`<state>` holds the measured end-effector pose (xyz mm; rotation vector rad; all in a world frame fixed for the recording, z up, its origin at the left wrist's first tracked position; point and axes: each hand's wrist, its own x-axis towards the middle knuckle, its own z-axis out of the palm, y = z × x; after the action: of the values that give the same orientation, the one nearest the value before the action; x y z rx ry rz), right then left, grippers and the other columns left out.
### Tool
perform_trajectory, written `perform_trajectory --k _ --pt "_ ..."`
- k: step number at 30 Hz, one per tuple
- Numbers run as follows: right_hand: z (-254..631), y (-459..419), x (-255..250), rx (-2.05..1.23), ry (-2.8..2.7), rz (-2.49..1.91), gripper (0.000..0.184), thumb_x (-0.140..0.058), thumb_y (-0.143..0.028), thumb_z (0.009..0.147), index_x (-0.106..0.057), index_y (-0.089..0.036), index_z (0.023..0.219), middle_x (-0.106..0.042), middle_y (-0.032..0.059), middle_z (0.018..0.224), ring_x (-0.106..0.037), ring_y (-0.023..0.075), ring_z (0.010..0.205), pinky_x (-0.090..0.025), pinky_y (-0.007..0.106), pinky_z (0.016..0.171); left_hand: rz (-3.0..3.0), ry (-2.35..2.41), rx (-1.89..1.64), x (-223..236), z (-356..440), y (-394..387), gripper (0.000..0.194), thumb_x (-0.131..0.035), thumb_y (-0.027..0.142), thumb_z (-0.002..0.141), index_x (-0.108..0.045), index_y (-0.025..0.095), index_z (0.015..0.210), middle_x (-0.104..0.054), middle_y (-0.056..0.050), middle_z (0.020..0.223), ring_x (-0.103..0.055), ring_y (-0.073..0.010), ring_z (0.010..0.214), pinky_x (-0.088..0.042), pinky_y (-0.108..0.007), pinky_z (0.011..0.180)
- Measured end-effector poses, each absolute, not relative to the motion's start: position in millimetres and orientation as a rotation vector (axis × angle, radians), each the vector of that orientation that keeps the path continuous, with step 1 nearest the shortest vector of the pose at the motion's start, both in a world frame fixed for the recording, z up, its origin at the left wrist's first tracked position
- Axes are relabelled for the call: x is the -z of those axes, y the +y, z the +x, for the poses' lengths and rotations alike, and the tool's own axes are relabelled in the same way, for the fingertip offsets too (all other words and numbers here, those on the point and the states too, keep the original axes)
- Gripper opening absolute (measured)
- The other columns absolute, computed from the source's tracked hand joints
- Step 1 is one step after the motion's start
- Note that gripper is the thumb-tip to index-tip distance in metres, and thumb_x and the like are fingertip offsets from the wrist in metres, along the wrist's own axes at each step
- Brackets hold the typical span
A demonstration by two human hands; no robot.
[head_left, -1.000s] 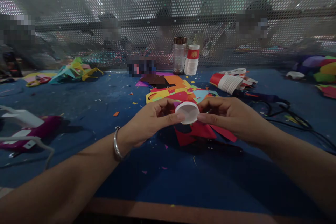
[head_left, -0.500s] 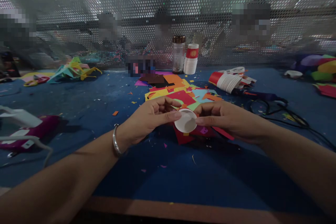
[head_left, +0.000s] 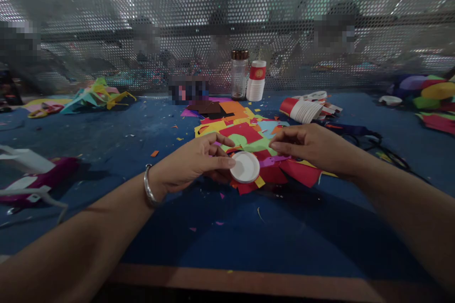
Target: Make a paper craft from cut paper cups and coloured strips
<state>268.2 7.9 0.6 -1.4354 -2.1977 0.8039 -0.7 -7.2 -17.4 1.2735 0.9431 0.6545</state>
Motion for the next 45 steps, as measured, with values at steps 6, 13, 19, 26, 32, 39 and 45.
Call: perform_trajectory --k 6,13,19,26,32,39,45 --pt "273.3 9.8 -3.2 -0.772 -2.360 -1.422 0.041 -0.062 -0.059 0.085 -0.070 -0.018 0.085 -0.070 0.0035 0.080 -0.060 0.0181 0.074 -0.044 0.031 0.071 1.536 0.985 -0.202 13.6 -5.3 -13.7 0.052 -0.081 0.044 0.079 -0.051 0.021 0.114 -0.066 0.005 0.069 -0.070 -0.0166 0.056 -0.053 -0.026 0.054" --pt "266.1 -5.9 -10.3 -0.896 -2.708 -1.430 0.034 -0.060 -0.052 0.089 -0.067 -0.020 0.081 -0.066 0.0013 0.073 -0.056 0.0156 0.064 -0.038 0.028 0.059 2.169 1.073 -0.409 5.4 -11.8 -16.0 0.050 -0.084 0.051 0.074 -0.066 0.024 0.112 -0.067 0.000 0.097 -0.062 -0.0156 0.082 -0.048 -0.027 0.070" --pt "262.2 -14.1 -9.4 -0.877 -2.830 -1.474 0.022 -0.064 -0.042 0.088 -0.067 -0.021 0.093 -0.067 0.0010 0.076 -0.058 0.0163 0.065 -0.037 0.026 0.056 2.329 0.813 -0.415 12.6 0.1 -27.1 0.056 -0.087 0.040 0.075 -0.060 0.021 0.120 -0.066 -0.004 0.123 -0.061 -0.0206 0.109 -0.048 -0.032 0.093" --pt "261.6 -17.6 -8.9 -0.837 -2.816 -1.453 0.014 -0.066 -0.038 0.085 -0.065 -0.023 0.083 -0.067 0.0013 0.075 -0.057 0.0170 0.062 -0.033 0.027 0.052 2.377 0.801 -0.387 16.8 4.4 -31.4 0.041 -0.079 0.033 0.082 -0.061 0.022 0.116 -0.068 -0.004 0.119 -0.061 -0.0237 0.110 -0.046 -0.036 0.095" --pt "259.1 -20.2 -7.2 -0.743 -2.834 -1.479 0.019 -0.064 -0.035 0.084 -0.063 -0.022 0.071 -0.067 0.0025 0.070 -0.057 0.0164 0.057 -0.033 0.028 0.052 2.446 0.966 -0.430 18.1 9.7 -36.2 0.046 -0.079 0.042 0.080 -0.061 0.020 0.116 -0.066 -0.007 0.116 -0.059 -0.0280 0.108 -0.044 -0.040 0.091" --pt "255.6 -22.6 -8.4 -0.659 -2.911 -1.537 0.026 -0.059 -0.038 0.088 -0.060 -0.022 0.068 -0.065 0.0021 0.066 -0.053 0.0150 0.054 -0.031 0.028 0.053 2.458 1.144 -0.402 16.6 9.2 -38.9 0.070 -0.072 0.076 0.074 -0.062 0.020 0.114 -0.066 -0.007 0.107 -0.060 -0.0291 0.097 -0.043 -0.039 0.081" --pt "267.9 -9.1 -9.0 -0.647 -2.841 -1.450 0.030 -0.055 -0.043 0.090 -0.058 -0.022 0.068 -0.062 0.0021 0.064 -0.052 0.0162 0.055 -0.032 0.030 0.056 2.364 1.077 -0.450 15.5 3.4 -35.8 0.067 -0.080 0.066 0.074 -0.059 0.023 0.121 -0.066 -0.005 0.113 -0.061 -0.0256 0.100 -0.045 -0.037 0.085"
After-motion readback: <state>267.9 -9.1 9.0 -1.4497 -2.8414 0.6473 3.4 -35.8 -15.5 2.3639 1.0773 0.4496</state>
